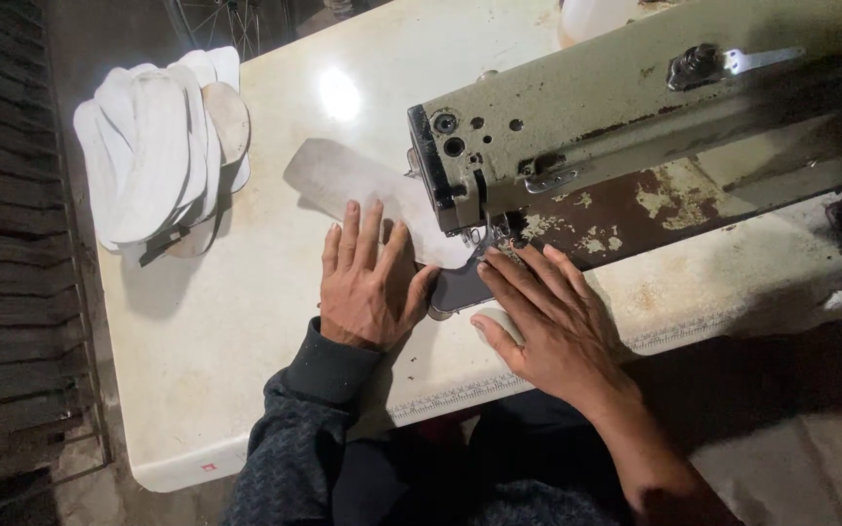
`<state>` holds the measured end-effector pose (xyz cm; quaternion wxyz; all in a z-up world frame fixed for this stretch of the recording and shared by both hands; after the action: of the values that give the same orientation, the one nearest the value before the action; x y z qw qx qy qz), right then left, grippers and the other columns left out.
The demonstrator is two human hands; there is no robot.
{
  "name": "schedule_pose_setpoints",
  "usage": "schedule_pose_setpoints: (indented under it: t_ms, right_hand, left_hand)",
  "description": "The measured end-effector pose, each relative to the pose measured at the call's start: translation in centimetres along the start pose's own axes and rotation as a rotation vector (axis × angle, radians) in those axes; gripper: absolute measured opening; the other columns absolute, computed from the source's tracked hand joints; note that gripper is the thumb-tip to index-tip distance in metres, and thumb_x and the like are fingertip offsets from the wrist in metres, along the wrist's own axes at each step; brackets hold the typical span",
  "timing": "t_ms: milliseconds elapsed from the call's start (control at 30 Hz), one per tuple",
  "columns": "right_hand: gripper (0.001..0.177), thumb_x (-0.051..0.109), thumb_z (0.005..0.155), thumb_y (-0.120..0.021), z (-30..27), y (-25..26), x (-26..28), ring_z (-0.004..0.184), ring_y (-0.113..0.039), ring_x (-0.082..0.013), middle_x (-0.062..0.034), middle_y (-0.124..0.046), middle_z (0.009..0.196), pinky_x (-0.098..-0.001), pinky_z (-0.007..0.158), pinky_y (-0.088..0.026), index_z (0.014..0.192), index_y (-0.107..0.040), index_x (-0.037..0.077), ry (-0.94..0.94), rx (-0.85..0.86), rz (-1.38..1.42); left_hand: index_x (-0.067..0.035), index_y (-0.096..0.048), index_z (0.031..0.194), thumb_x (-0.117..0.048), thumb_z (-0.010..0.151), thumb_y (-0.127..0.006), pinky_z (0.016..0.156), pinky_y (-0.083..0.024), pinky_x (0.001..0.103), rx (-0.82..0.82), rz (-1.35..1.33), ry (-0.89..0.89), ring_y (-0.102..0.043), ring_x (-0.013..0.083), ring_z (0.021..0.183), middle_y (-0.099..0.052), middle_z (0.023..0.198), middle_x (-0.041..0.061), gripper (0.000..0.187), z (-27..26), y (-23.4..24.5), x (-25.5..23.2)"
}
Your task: Sewing shoe insoles using an industrial sewing machine
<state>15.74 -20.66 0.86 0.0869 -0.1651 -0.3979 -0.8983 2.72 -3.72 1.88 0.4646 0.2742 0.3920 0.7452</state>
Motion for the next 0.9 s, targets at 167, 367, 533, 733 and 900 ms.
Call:
schedule_pose_setpoints:
  t_ms: [167,367,533,733,900]
  right_hand:
    - [0.042,0.031,0.094,-0.071,0.0,0.1,-0.1,0.132,-0.059,-0.0378,-0.0143,-0.068,0.133,-0.0535,0.116,-0.04,0.129,-0.071,0.007,0.005,-0.005,-0.003]
    - [0.041,0.032,0.097,-0.069,0.1,0.2,0.1,0.131,-0.059,-0.0388,-0.0151,-0.069,0.133,-0.0542,0.117,-0.039,0.129,-0.07,0.007,-0.009,0.001,0.009]
    - [0.04,0.03,0.095,-0.072,0.2,0.3,0.2,0.133,-0.058,-0.0402,-0.0169,-0.069,0.131,-0.0547,0.116,-0.039,0.126,-0.071,0.005,0.008,0.009,0.022]
    - [0.039,0.03,0.096,-0.071,0.3,0.2,0.2,0.134,-0.058,-0.0386,-0.0153,-0.069,0.132,-0.0537,0.117,-0.039,0.127,-0.071,0.006,0.0,-0.003,0.021]
    - [0.042,0.03,0.094,-0.074,0.3,0.1,0.1,0.132,-0.06,-0.0396,-0.0159,-0.069,0.132,-0.0535,0.116,-0.04,0.127,-0.071,0.005,0.018,-0.009,0.011]
  left_hand:
    - [-0.01,-0.067,0.132,-0.056,0.096,-0.063,0.118,-0.033,0.054,-0.005,0.034,-0.008,-0.055,0.0388,0.136,-0.063,0.137,0.018,0.058,-1.2,-0.1,-0.1]
    - [-0.013,-0.071,0.126,-0.054,0.093,-0.068,0.118,-0.032,0.058,-0.028,0.04,0.023,-0.058,0.0399,0.132,-0.066,0.127,0.016,0.053,-2.1,1.6,-1.2]
    - [-0.012,-0.072,0.125,-0.053,0.094,-0.068,0.118,-0.029,0.059,-0.04,0.015,0.049,-0.051,0.0453,0.138,-0.063,0.132,0.021,0.052,-2.3,2.5,-2.1]
    - [-0.011,-0.069,0.131,-0.056,0.095,-0.062,0.114,-0.037,0.057,0.036,-0.009,0.08,-0.057,0.0435,0.13,-0.063,0.134,0.021,0.057,-3.4,3.1,-3.4]
    - [-0.003,-0.064,0.134,-0.05,0.094,-0.066,0.104,-0.046,0.051,0.077,-0.046,0.105,-0.064,0.0404,0.12,-0.066,0.13,0.021,0.061,-4.2,4.0,-4.1]
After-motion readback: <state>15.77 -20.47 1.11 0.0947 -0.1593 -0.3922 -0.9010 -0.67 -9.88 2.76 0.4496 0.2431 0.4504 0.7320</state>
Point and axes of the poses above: each hand's wrist, its own z-axis towards the middle knuckle, its own y-axis out of the back of the hand, x = y × z, the point moved 4 cm from there along z, towards the middle knuckle
